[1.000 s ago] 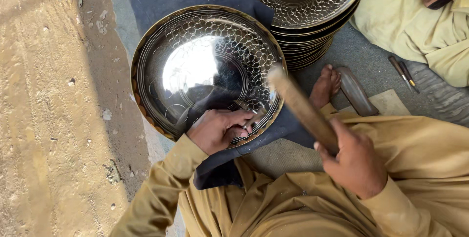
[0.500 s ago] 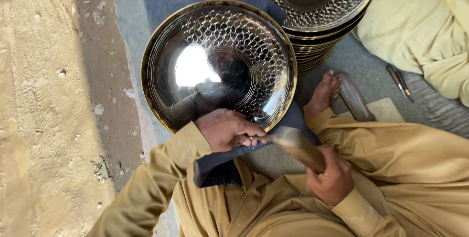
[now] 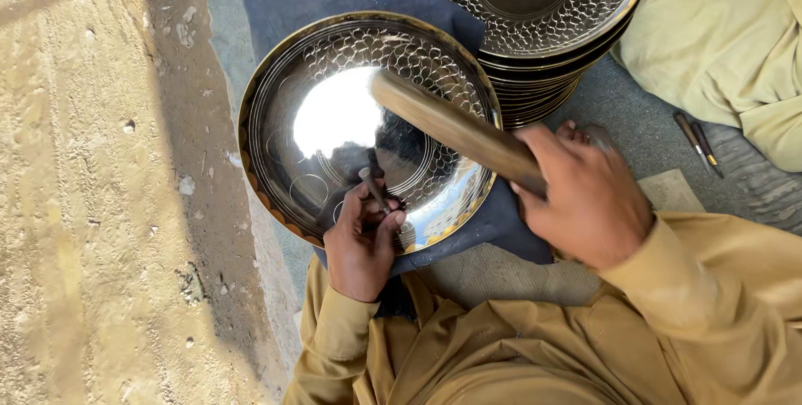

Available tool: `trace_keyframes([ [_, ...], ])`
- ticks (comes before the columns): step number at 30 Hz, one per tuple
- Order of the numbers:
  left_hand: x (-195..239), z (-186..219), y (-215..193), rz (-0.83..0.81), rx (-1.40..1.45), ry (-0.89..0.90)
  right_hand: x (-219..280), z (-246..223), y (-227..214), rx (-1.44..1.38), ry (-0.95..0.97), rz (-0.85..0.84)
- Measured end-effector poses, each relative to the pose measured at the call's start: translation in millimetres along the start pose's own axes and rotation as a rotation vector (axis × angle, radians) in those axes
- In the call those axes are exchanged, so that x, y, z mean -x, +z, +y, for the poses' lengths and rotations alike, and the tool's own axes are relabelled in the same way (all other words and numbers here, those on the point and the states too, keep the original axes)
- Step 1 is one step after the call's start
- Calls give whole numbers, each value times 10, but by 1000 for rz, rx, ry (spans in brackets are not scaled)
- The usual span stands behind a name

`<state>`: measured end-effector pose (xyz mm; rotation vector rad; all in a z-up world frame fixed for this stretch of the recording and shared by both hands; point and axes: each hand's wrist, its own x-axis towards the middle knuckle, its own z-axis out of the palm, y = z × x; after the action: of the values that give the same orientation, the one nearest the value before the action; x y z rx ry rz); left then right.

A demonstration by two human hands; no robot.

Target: The person sits on the floor and uses a wooden mallet to hammer a small metal punch against a metal plate, creating a textured pattern. The person repeatedly strikes the plate with the mallet while holding the punch in place.

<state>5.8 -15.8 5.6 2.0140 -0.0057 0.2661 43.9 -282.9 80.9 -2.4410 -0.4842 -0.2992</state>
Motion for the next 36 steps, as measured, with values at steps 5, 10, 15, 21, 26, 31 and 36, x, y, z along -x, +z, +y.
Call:
trace_keyframes([
  [5,44,6,58,92,-3,-60,-726,-209,-218,264,-260,-313],
  [10,104,10,89,189,-1,-126,-1038,-441,-132,458,-359,-357],
  [15,143,2,164,220,99,-25,-1077,-469,-91,480,-341,-304],
  [21,142,-25,180,240,110,-130,-1142,-562,-116,490,-409,-199],
  [26,135,-21,194,238,56,-128,-1190,-725,-112,518,-330,-459],
  [31,40,4,161,128,103,-83,-1085,-421,-239,433,-326,-366],
  [36,-95,63,127,-53,70,-115,-765,39,-278,420,-144,-570],
])
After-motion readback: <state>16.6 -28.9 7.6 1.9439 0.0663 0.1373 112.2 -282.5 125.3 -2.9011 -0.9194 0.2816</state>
